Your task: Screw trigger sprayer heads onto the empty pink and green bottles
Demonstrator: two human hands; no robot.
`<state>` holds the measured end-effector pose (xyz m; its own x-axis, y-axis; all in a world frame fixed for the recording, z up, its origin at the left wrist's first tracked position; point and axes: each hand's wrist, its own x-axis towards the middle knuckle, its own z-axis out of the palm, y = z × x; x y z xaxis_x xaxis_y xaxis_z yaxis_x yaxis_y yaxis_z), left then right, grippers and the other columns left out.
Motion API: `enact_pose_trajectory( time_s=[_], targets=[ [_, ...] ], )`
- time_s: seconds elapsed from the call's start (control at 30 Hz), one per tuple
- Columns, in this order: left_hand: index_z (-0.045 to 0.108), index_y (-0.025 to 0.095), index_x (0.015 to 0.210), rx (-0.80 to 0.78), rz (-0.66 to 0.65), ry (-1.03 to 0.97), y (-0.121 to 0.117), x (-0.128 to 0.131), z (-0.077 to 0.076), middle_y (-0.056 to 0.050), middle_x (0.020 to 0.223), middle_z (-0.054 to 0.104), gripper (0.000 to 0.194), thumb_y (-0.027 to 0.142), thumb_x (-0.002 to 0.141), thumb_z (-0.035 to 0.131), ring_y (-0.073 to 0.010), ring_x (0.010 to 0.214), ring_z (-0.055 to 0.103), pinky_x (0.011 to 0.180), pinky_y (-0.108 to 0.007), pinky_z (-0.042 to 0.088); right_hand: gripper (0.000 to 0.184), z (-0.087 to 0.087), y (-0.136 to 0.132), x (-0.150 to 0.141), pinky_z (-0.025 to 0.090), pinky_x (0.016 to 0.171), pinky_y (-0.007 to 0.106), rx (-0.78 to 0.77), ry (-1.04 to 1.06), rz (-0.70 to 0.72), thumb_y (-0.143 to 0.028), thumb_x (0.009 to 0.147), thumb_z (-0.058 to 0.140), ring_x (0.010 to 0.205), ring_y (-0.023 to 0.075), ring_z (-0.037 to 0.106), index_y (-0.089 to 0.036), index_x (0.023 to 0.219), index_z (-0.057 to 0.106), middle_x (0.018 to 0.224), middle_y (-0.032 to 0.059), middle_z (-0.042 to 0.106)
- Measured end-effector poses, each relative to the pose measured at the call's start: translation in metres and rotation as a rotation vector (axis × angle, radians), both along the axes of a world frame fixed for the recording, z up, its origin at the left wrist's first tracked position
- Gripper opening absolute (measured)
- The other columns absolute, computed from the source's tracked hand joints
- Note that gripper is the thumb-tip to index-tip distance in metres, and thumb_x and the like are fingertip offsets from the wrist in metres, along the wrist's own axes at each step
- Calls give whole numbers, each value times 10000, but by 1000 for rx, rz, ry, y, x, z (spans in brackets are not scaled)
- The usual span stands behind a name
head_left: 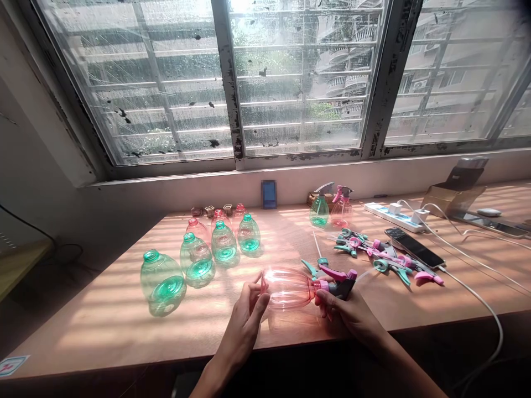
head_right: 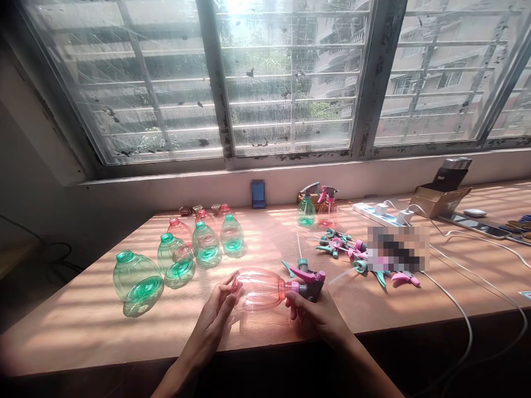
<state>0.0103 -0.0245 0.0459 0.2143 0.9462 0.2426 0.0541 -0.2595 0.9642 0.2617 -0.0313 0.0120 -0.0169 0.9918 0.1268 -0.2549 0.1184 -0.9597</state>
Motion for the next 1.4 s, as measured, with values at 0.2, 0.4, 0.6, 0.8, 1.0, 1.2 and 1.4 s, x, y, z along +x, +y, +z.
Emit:
enact_pose_trajectory(
  time_s=[0.2, 0.4, 0.6, 0.8, 1.0, 1.2, 1.4],
  targets=[
    [587, 217, 1038, -21, -61, 19, 1, -2, 0, -118, 1284, 676, 345, 518, 903, 686, -307, 1124, 673, 964, -437, 537, 326, 4, 0, -1, 426, 467, 235, 11, 58, -17, -458, 800, 830, 510, 132, 592, -179, 898, 694, 679, 17, 702],
    [311, 381, 1516, 100, -166, 7, 0, -6, -8, -89, 1636, 311, 773, 345, 885, 756, -332, 1475, 371, 1169, -501, 399, 328, 10, 0, -2, 396, 439, 218, 35, 94, 1, -462, 822, 808, 503, 119, 567, -183, 932, 674, 714, 20, 704],
    [295, 422, 1553, 268, -176, 185, 6, -11, -19, -17, 1706, 82, 685, 315, 971, 641, -354, 1568, 68, 1248, -537, 229, 332, 0, 1, 2, 421, 467, 233, 37, 106, 35, -427, 820, 822, 492, 124, 588, -195, 990, 656, 700, 7, 709],
    [132, 458, 1585, 136, -257, 63, 5, -7, -20, -65, 1662, 247, 813, 374, 968, 655, -312, 1418, 434, 1183, -522, 369, 287, -7, 3, 4, 405, 454, 231, 38, 38, 50, -434, 857, 784, 510, 123, 581, -173, 943, 705, 717, 25, 699],
    [184, 393, 1597, 52, -216, 45, 0, -7, -16, -95, 1639, 278, 917, 405, 884, 762, -325, 1397, 423, 1162, -511, 393, 330, -6, 3, 4, 404, 473, 243, 8, -44, 82, -470, 830, 798, 493, 115, 551, -151, 785, 731, 660, 31, 682],
    [187, 489, 1569, 165, -196, 85, 6, -8, -23, -51, 1643, 289, 816, 369, 941, 694, -305, 1369, 463, 1116, -496, 438, 360, -1, 1, 1, 428, 464, 241, -9, 56, 71, -474, 806, 819, 499, 124, 566, -163, 944, 703, 691, 18, 690],
    [137, 424, 1595, 105, -167, 79, 0, -8, -15, -104, 1608, 347, 993, 407, 852, 796, -339, 1369, 463, 1135, -523, 414, 340, 1, 0, 1, 422, 471, 239, -19, 48, 87, -470, 781, 840, 497, 120, 564, -163, 864, 718, 652, 10, 672]
  ],
)
